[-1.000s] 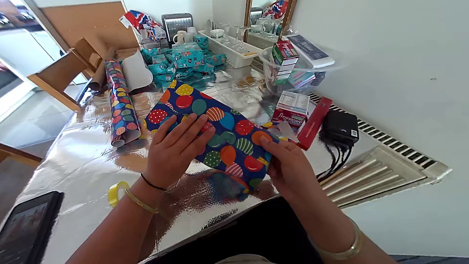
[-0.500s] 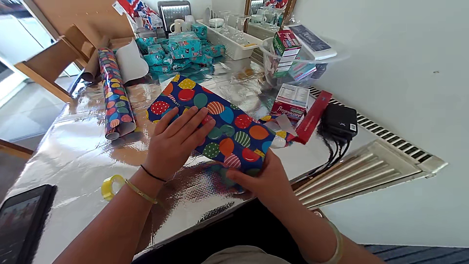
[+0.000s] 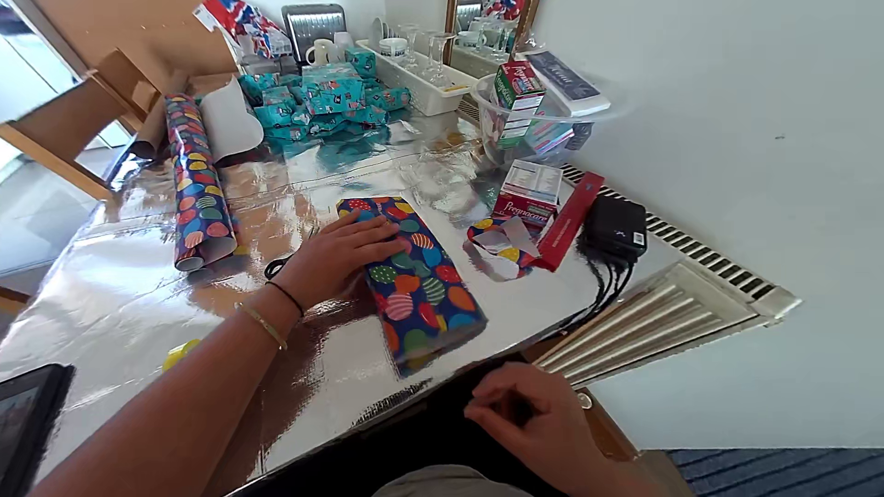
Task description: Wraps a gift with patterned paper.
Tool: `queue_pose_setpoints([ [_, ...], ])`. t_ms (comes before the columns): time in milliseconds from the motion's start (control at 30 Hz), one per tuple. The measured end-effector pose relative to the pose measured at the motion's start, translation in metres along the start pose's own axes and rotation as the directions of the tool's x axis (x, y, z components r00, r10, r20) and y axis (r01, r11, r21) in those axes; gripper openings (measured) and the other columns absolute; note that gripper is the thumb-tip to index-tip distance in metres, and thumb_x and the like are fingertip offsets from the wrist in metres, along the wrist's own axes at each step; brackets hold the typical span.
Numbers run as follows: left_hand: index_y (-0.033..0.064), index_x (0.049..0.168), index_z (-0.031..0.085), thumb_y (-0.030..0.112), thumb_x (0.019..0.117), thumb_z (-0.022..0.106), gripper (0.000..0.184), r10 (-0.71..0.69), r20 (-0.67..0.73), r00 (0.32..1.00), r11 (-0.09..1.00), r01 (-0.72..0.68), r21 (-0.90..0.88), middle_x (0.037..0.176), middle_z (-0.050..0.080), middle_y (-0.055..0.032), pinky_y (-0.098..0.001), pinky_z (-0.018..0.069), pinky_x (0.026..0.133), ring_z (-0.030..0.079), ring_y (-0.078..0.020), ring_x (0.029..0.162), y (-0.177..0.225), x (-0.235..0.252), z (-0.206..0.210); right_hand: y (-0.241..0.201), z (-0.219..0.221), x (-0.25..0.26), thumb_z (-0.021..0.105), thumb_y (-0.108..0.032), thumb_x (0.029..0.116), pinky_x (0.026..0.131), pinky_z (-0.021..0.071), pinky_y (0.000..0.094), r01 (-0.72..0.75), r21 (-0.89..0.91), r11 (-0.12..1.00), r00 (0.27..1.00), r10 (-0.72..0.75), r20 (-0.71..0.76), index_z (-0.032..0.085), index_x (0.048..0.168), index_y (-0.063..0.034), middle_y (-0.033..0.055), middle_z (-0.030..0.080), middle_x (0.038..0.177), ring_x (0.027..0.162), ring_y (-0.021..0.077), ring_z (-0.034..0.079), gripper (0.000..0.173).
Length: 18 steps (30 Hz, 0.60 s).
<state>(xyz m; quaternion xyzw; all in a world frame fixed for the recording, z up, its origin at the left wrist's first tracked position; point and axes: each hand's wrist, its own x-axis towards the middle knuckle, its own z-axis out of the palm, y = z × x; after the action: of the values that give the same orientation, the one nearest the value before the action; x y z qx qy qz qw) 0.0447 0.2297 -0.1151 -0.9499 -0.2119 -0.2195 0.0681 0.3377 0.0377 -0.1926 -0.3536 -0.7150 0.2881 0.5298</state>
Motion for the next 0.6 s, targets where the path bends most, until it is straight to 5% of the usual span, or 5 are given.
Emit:
queue_pose_setpoints([
  [200, 0.0173, 0.15, 0.054, -0.017, 0.0882, 0.059, 0.071, -0.256, 0.228, 0.939, 0.965, 0.26, 0.011, 0.155, 0.049, -0.017, -0.0595, 0.0373, 0.116, 0.046, -0.0408, 0.143, 0.006, 0.015, -0.008, 0.009, -0.022, -0.016, 0.075, -0.027, 0.094, 0.064, 0.0524, 0.0125, 0.054, -0.14, 0.989, 0.998, -0.053, 0.016, 0.071, 0.097, -0.0168, -0.0047, 0.068, 0.083, 0.069, -0.0021, 0.061, 0.011],
  [267, 0.0146, 0.136, 0.067, -0.018, 0.0886, 0.055, 0.059, -0.416, 0.171, 0.893, 0.908, 0.417, 0.029, 0.148, 0.056, -0.0159, -0.0612, 0.0492, 0.103, 0.057, -0.0399, 0.132, 0.014, 0.007, -0.028, 0.011, -0.029, -0.016, 0.075, -0.026, 0.0941, 0.067, 0.0538, 0.0127, 0.063, -0.157, 0.986, 0.998, -0.063, 0.009, 0.072, 0.097, -0.017, -0.0051, 0.069, 0.085, 0.073, -0.0021, 0.063, 0.01],
  [367, 0.0014, 0.113, 0.073, 0.003, 0.0941, 0.065, 0.021, -0.711, 0.059, 0.701, 0.702, 0.703, 0.11, 0.113, 0.07, -0.0238, -0.0698, 0.0524, 0.085, 0.069, -0.046, 0.1, 0.02, -0.016, -0.076, 0.016, -0.035, -0.012, 0.075, -0.027, 0.0945, 0.067, 0.0539, 0.0124, 0.08, -0.168, 0.983, 0.996, -0.086, -0.028, 0.072, 0.097, -0.0191, -0.0068, 0.069, 0.085, 0.074, -0.0025, 0.063, 0.009],
  [433, -0.0001, 0.102, 0.074, 0.021, 0.095, 0.073, 0.022, -0.842, 0.145, 0.52, 0.54, 0.816, 0.208, 0.096, 0.07, -0.0272, -0.0733, 0.0489, 0.082, 0.067, -0.0498, 0.093, 0.018, -0.035, -0.09, 0.018, -0.034, -0.01, 0.074, -0.028, 0.0946, 0.066, 0.0538, 0.0122, 0.09, -0.159, 0.983, 0.994, -0.1, -0.052, 0.071, 0.098, -0.0207, -0.0079, 0.069, 0.085, 0.073, -0.0028, 0.063, 0.009],
  [600, 0.0014, 0.12, 0.071, 0.023, 0.1004, 0.066, 0.029, -0.875, 0.332, 0.352, 0.45, 0.845, 0.29, 0.107, 0.071, -0.0245, -0.0686, 0.0482, 0.093, 0.067, -0.0463, 0.104, 0.01, -0.05, -0.064, 0.015, -0.023, -0.004, 0.074, -0.026, 0.0951, 0.068, 0.0544, 0.0123, 0.138, -0.119, 0.983, 0.989, -0.142, -0.029, 0.071, 0.099, -0.0196, -0.0075, 0.069, 0.087, 0.075, -0.0021, 0.063, 0.008],
])
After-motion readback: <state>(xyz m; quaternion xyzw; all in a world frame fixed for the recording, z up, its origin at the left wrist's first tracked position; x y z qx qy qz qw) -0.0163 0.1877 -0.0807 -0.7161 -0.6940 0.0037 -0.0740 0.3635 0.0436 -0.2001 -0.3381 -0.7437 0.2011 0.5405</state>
